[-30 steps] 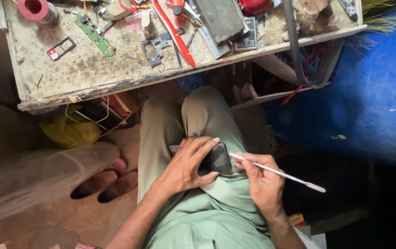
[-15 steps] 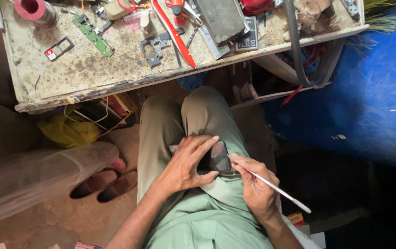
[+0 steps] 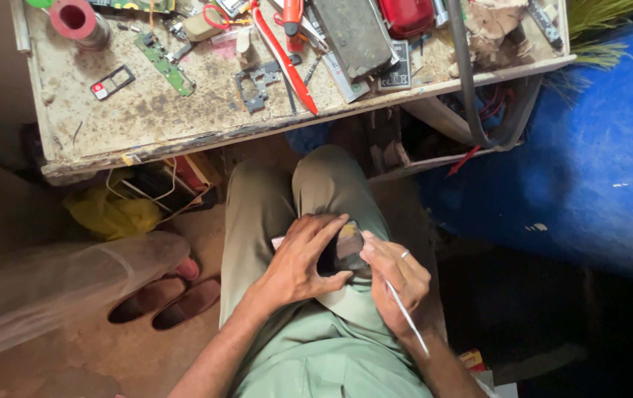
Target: The person cleans the edges of a smartphone screen with a cotton swab while seated on the floor. They then lift the phone to the workbench, remove the back cover to expose the battery, and use a screwdriver to adjust internal components.
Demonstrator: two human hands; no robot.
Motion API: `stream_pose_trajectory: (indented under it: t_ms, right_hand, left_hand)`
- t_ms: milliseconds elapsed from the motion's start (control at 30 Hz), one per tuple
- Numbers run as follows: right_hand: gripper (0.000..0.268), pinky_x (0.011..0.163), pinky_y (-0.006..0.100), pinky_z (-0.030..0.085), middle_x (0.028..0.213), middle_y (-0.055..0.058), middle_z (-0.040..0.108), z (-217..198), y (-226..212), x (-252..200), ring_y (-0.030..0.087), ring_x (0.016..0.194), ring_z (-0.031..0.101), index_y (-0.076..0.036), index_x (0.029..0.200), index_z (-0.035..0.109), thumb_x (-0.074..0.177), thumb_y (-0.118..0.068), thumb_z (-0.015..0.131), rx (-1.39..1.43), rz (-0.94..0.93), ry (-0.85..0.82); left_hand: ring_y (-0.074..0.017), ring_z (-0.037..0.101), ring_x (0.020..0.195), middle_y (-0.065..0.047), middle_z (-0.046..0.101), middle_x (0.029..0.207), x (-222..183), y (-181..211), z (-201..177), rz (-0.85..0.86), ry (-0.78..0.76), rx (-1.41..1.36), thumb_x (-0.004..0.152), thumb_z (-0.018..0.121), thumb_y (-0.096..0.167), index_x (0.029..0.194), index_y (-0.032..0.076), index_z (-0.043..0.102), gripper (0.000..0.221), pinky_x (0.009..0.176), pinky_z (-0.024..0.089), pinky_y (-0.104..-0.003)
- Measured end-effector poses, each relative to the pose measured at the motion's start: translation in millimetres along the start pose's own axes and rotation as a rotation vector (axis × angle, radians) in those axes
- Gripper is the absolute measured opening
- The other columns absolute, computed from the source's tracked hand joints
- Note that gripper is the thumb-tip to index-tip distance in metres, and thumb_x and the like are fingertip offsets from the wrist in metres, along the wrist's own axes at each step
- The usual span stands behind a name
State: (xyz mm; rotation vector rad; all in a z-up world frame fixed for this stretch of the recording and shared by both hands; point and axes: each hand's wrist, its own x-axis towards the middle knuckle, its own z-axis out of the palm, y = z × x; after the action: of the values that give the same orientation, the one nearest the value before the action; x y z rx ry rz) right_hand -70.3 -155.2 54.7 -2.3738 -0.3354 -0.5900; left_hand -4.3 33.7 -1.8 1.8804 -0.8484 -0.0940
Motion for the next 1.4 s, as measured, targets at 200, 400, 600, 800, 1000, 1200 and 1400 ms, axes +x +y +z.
stream_pose_trajectory:
  t_ms: [200,400,600,800,1000,1200,1400]
  right_hand:
    - [0.027,0.081,0.036,0.062,0.107,0.020,0.075,6,7,5,0.034,0.095,0.076,0.000,0.107,0.064,0.085,0.014,0.073,-0.008,0.000,0.009]
    - [0.018,0.084,0.034,0.064,0.106,0.018,0.076,16,20,0,0.029,0.097,0.078,0.002,0.105,0.062,0.093,0.007,0.073,0.118,0.149,0.092]
    - [0.018,0.083,0.033,0.065,0.108,0.020,0.076,19,20,-2,0.027,0.096,0.078,0.001,0.104,0.063,0.091,0.007,0.074,0.141,0.120,0.098]
    - [0.019,0.081,0.037,0.063,0.105,0.019,0.076,18,26,11,0.034,0.094,0.077,0.000,0.102,0.064,0.089,0.010,0.073,-0.013,-0.096,0.064]
    - [0.016,0.077,0.036,0.063,0.101,0.017,0.076,24,37,13,0.030,0.089,0.077,0.000,0.099,0.062,0.091,0.008,0.074,0.089,-0.042,0.069]
    - [0.016,0.077,0.031,0.063,0.100,0.017,0.076,35,50,4,0.026,0.091,0.078,0.001,0.099,0.061,0.094,-0.002,0.076,0.238,0.128,0.100]
    - [0.011,0.075,0.030,0.063,0.100,0.015,0.079,37,59,3,0.024,0.083,0.075,-0.001,0.098,0.062,0.096,-0.006,0.072,0.565,0.593,0.068]
  left_hand:
    - [-0.0386,0.056,0.122,-0.018,0.058,0.134,3,2,2,0.002,0.022,0.050,0.068,0.087,0.026,0.146,0.003,0.049,0.090,0.107,0.046,-0.048]
    - [-0.0370,0.057,0.116,-0.017,0.059,0.133,3,3,6,-0.001,0.018,0.149,0.065,0.089,0.029,0.145,0.002,0.050,0.092,0.101,0.048,-0.047]
    - [-0.0354,0.058,0.113,-0.016,0.061,0.129,6,2,6,-0.022,0.011,0.203,0.064,0.088,0.032,0.142,0.002,0.052,0.091,0.095,0.051,-0.046]
    - [-0.0375,0.059,0.116,-0.018,0.060,0.129,8,-4,2,-0.034,0.020,0.114,0.065,0.088,0.035,0.143,0.002,0.052,0.092,0.096,0.052,-0.046]
    - [-0.0381,0.060,0.116,-0.018,0.061,0.127,9,-6,1,-0.076,0.005,0.087,0.065,0.087,0.035,0.143,0.003,0.053,0.091,0.096,0.053,-0.046]
    - [-0.0385,0.059,0.118,-0.019,0.060,0.130,7,-10,1,-0.058,-0.032,0.118,0.067,0.087,0.035,0.146,0.004,0.051,0.092,0.094,0.054,-0.046]
    - [-0.0385,0.059,0.116,-0.019,0.060,0.128,8,-12,3,-0.037,-0.045,0.148,0.066,0.088,0.035,0.144,0.002,0.050,0.093,0.094,0.054,-0.047]
